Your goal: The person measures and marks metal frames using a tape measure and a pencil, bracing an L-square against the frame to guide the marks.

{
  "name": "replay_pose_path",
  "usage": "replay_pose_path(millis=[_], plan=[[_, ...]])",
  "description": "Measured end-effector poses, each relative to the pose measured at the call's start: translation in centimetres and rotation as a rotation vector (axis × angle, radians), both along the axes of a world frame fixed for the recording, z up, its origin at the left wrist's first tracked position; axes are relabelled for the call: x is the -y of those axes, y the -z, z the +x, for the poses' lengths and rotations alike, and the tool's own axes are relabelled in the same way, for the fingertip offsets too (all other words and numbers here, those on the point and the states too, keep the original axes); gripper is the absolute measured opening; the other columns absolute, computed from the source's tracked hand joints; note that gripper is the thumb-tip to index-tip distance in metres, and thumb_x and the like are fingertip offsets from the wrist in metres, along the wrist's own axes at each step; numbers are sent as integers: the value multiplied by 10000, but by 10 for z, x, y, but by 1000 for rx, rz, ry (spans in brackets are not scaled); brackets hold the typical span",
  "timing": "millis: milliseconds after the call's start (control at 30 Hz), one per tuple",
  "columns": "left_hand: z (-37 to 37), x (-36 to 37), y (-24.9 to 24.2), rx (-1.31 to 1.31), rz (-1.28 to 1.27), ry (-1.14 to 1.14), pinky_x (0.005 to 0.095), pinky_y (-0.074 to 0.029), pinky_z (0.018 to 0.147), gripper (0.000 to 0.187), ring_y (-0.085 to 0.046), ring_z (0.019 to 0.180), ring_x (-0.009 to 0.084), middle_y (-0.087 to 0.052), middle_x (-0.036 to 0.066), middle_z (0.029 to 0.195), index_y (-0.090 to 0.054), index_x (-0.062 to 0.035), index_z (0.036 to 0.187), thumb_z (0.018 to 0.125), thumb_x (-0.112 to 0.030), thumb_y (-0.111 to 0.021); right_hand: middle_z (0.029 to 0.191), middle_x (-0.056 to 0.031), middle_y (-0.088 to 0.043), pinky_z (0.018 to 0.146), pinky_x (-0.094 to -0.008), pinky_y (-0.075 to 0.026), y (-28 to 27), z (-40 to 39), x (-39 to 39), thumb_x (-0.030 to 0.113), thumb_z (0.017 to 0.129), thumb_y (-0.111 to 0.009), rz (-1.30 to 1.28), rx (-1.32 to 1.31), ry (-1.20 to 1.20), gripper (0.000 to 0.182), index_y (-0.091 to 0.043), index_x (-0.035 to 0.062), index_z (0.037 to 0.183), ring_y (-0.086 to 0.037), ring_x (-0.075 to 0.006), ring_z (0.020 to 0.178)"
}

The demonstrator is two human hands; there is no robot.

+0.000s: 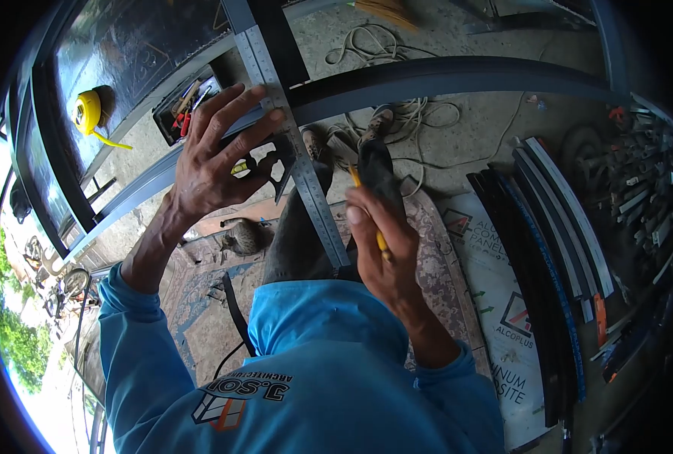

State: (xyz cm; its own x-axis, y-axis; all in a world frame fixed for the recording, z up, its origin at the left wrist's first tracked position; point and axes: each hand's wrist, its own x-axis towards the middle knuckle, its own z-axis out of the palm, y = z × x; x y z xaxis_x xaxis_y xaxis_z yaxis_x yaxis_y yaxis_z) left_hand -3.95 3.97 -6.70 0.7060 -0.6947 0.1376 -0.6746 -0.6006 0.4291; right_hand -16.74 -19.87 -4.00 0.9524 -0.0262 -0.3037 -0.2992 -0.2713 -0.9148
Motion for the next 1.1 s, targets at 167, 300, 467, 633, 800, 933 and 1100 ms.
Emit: replay_pose_path(millis=[167,300,467,633,800,933,1100], plan=[[-1,1,-2,-13,-5,-18,467,-435,947,810,-434,1235,328,-427,57,1399,-538,-229,1294,535,-177,-818,811,-99,-623,595,-248,-501,7,5,-28,236,964,-542,249,-307,79,297,-602,-23,1096,-625,-136,681],[-4,1,-7,-50,11,-31,487,-429,985,766,-415,1262,340,-404,86,1406,-535,-237,1296,587,-151,-814,844,-107,-623,568,-241,-511,5,2,-38,221,963,-542,274,-320,146,288,-600,-27,1097,-634,-131,648],[-11,-15,-13,-40,28,-28,495,-423,978,801,-415,1258,347,-373,122,1414,-517,-248,1305,578,-206,-849,845,-119,-617,531,-247,-513,5,-2,-44,218,961,-542,299,-348,69,292,-593,-31,1105,-635,-131,624],[-10,-24,-11,-133,44,-36,490,-435,961,874,-423,1242,343,-359,123,1417,-507,-281,1313,525,-296,-885,837,-123,-622,526,-253,-523,6,4,-50,225,961,-540,294,-356,19,298,-594,-31,1103,-642,-140,623],[-5,-20,-10,-157,38,-17,484,-451,957,883,-422,1249,334,-350,121,1422,-496,-295,1322,529,-309,-884,809,-119,-631,532,-254,-527,11,3,-48,225,959,-542,283,-309,70,297,-600,-34,1092,-645,-147,610],[-3,-18,-8,-113,-1,-4,419,-444,883,887,-511,1140,281,-382,103,1418,-486,-282,1338,535,-320,-860,813,-122,-636,532,-259,-526,12,3,-45,221,956,-548,293,-327,74,295,-601,-35,1093,-649,-149,623],[-2,-21,-5,-141,29,4,469,-486,932,886,-460,1222,319,-368,112,1422,-498,-301,1327,527,-299,-879,826,-123,-645,618,-281,-512,16,4,-40,214,954,-556,144,-125,12,289,-604,-20,1117,-659,-176,749]])
